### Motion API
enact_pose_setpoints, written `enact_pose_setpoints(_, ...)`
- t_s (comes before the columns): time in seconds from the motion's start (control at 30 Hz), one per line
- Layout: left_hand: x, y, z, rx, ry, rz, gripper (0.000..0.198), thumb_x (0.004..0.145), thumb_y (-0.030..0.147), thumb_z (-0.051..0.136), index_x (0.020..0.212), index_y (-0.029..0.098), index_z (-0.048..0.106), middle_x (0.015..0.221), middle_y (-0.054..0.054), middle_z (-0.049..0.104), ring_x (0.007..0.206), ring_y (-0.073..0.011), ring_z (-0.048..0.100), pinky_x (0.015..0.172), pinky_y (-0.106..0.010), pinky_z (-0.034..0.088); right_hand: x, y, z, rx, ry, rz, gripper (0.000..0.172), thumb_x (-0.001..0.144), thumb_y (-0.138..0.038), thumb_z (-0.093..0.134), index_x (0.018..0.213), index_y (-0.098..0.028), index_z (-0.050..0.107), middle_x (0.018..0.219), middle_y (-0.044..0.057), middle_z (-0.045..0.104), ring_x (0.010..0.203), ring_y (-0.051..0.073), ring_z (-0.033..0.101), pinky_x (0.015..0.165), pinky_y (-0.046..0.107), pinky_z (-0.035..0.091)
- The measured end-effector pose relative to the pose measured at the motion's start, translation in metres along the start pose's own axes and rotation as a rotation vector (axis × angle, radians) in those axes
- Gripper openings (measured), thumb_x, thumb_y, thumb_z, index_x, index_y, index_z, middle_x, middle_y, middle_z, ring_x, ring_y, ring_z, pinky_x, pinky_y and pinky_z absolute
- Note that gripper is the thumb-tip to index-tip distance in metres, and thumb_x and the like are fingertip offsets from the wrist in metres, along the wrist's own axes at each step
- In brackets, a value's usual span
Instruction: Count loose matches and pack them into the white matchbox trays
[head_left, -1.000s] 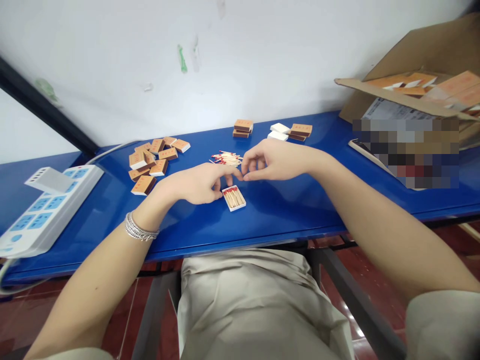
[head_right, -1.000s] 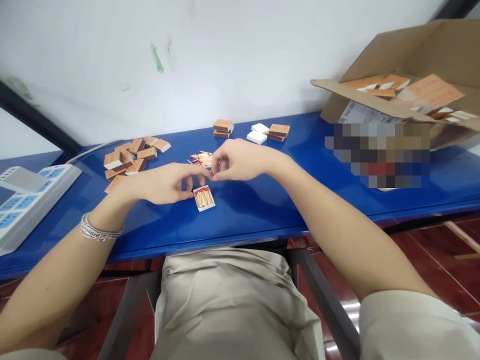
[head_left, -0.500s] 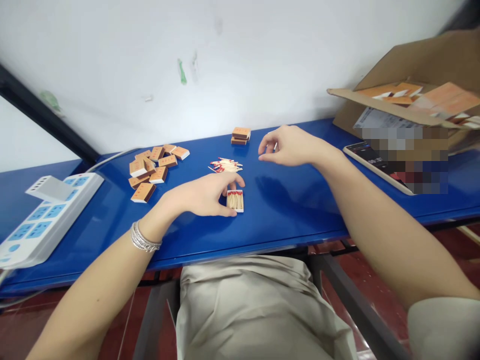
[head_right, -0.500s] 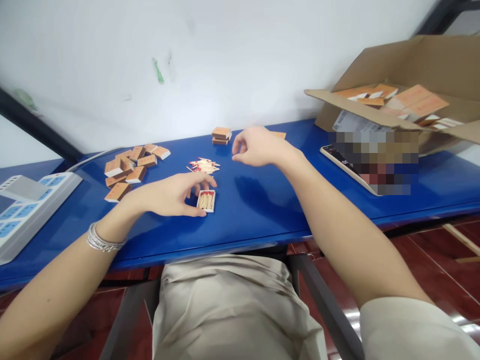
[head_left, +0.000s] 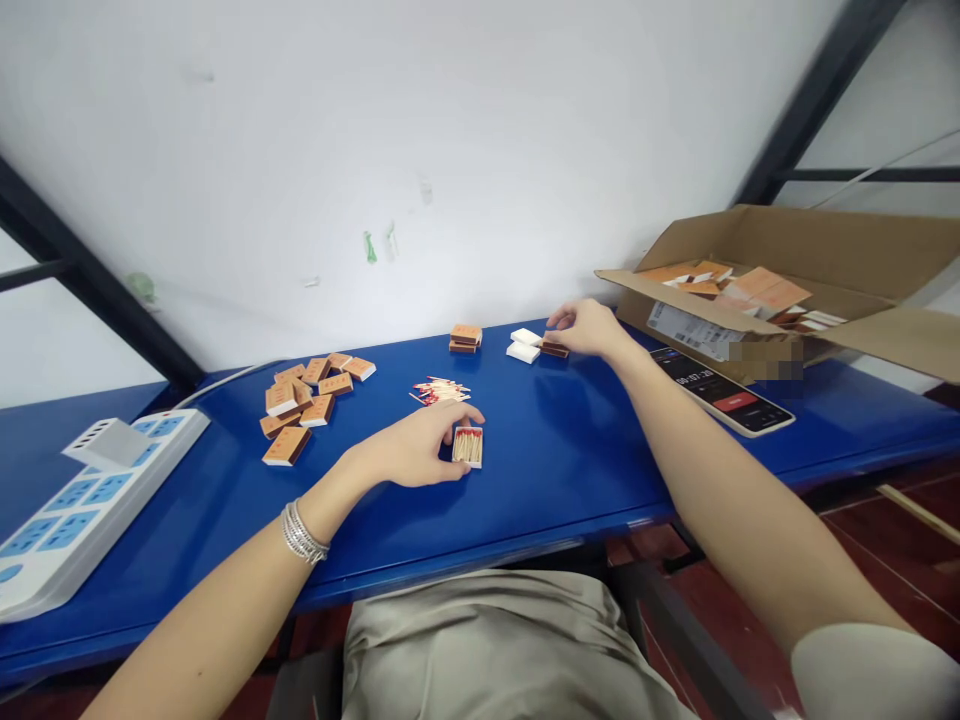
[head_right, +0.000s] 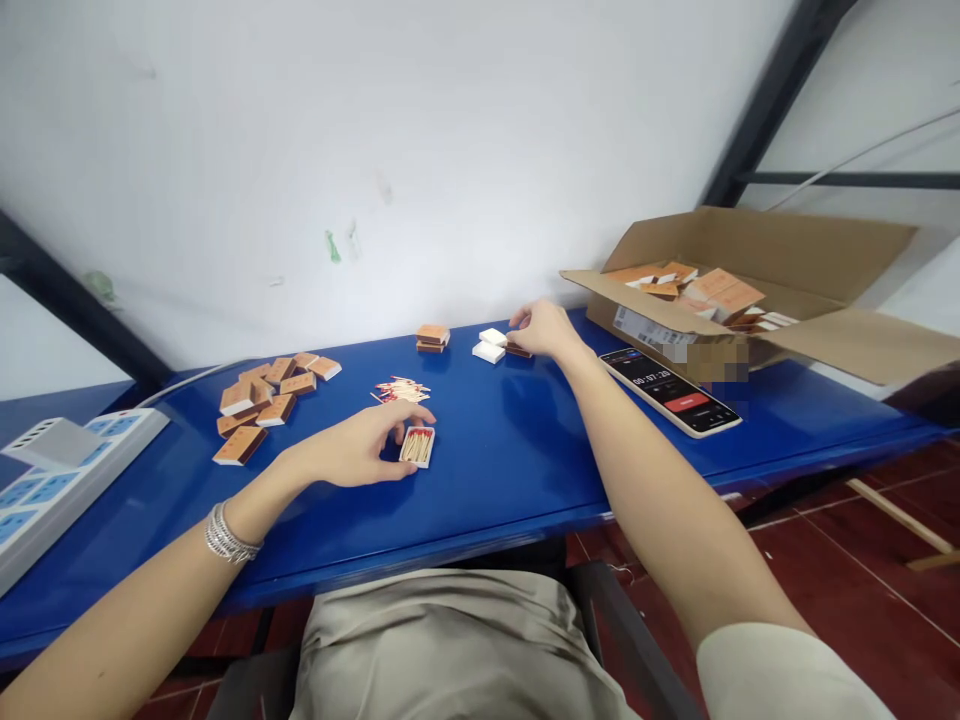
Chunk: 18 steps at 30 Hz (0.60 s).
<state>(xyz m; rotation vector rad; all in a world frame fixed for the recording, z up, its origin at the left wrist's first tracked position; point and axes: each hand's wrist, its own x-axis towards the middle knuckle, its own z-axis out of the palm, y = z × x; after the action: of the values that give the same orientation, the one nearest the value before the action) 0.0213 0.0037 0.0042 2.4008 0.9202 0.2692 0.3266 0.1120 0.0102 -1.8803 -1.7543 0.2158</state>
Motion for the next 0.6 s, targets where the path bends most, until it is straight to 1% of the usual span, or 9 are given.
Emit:
enact_pose_setpoints(0.07, 0.000, -0.001, 0.000, 0.004, 0.006, 0.004, 0.055, 0.073, 0.024, 0.067, 0.127, 0.019, 0.052, 0.110, -0.006, 0.063, 0.082, -0.0167, 0.058, 0.073, -0.030, 0.050, 0.003, 0.005, 0.003, -0.011, -0.016, 0.018, 0.031, 0.069, -0.029, 0.074, 0.097, -0.017, 0.073, 0.101, 0.009, 0.072, 0.092, 0.024, 0.067, 0.083, 0.035, 0.052)
enact_pose_setpoints(0.13, 0.000, -0.002, 0.000, 0.012, 0.015, 0.002, 0.056, 0.073, 0.024, 0.067, 0.127, 0.019, 0.052, 0.111, -0.006, 0.063, 0.082, -0.0165, 0.058, 0.074, -0.031, 0.049, 0.005, 0.010, 0.004, -0.028, -0.013, 0.032, 0.037, 0.070, -0.034, 0.074, 0.103, -0.018, 0.072, 0.109, 0.010, 0.071, 0.100, 0.027, 0.066, 0.088, 0.038, 0.051)
enact_pose_setpoints(0.23, 0.001, -0.002, -0.001, 0.036, 0.038, -0.014, 0.055, 0.073, 0.025, 0.067, 0.125, 0.018, 0.054, 0.110, -0.007, 0.063, 0.081, -0.0167, 0.058, 0.074, -0.031, 0.049, 0.008, 0.018, 0.005, -0.039, -0.022, 0.038, 0.053, 0.070, -0.043, 0.075, 0.116, -0.018, 0.069, 0.122, 0.012, 0.067, 0.111, 0.031, 0.063, 0.095, 0.043, 0.049)
enact_pose_setpoints(0.3, 0.002, -0.001, -0.002, 0.067, 0.067, -0.034, 0.050, 0.072, 0.028, 0.069, 0.120, 0.017, 0.057, 0.107, -0.007, 0.064, 0.081, -0.0172, 0.058, 0.074, -0.032, 0.048, 0.011, 0.022, 0.007, -0.016, -0.048, 0.032, 0.062, 0.068, -0.045, 0.077, 0.123, -0.016, 0.065, 0.126, 0.014, 0.065, 0.113, 0.030, 0.062, 0.097, 0.041, 0.049)
enact_pose_setpoints(0.37, 0.002, 0.000, -0.002, 0.081, 0.072, -0.048, 0.043, 0.072, 0.031, 0.070, 0.111, 0.016, 0.061, 0.099, -0.006, 0.065, 0.078, -0.0168, 0.057, 0.072, -0.031, 0.048, 0.013, 0.024, 0.009, 0.010, -0.079, 0.023, 0.068, 0.067, -0.043, 0.078, 0.127, -0.015, 0.063, 0.129, 0.014, 0.064, 0.115, 0.029, 0.062, 0.098, 0.039, 0.049)
enact_pose_setpoints(0.47, 0.002, 0.002, -0.003, 0.021, 0.012, -0.052, 0.039, 0.070, 0.034, 0.072, 0.104, 0.017, 0.063, 0.090, -0.003, 0.066, 0.073, -0.0155, 0.056, 0.066, -0.029, 0.046, 0.017, 0.027, 0.015, -0.001, -0.134, 0.027, 0.074, 0.065, -0.040, 0.080, 0.131, -0.014, 0.060, 0.131, 0.014, 0.063, 0.115, 0.029, 0.061, 0.098, 0.039, 0.049)
enact_pose_setpoints(0.53, 0.002, 0.002, -0.003, 0.002, -0.001, -0.054, 0.039, 0.069, 0.034, 0.073, 0.103, 0.016, 0.064, 0.088, -0.003, 0.066, 0.073, -0.0153, 0.056, 0.065, -0.028, 0.046, 0.019, 0.029, 0.017, -0.027, -0.169, 0.035, 0.073, 0.065, -0.036, 0.080, 0.132, -0.013, 0.059, 0.130, 0.015, 0.064, 0.114, 0.030, 0.062, 0.098, 0.039, 0.049)
enact_pose_setpoints(0.6, 0.003, 0.002, -0.004, 0.035, 0.030, -0.056, 0.037, 0.068, 0.032, 0.073, 0.100, 0.016, 0.064, 0.087, -0.002, 0.065, 0.072, -0.0153, 0.056, 0.065, -0.028, 0.045, 0.020, 0.030, 0.018, -0.039, -0.172, 0.043, 0.068, 0.067, -0.030, 0.079, 0.130, -0.012, 0.061, 0.127, 0.015, 0.065, 0.112, 0.029, 0.063, 0.097, 0.038, 0.049)
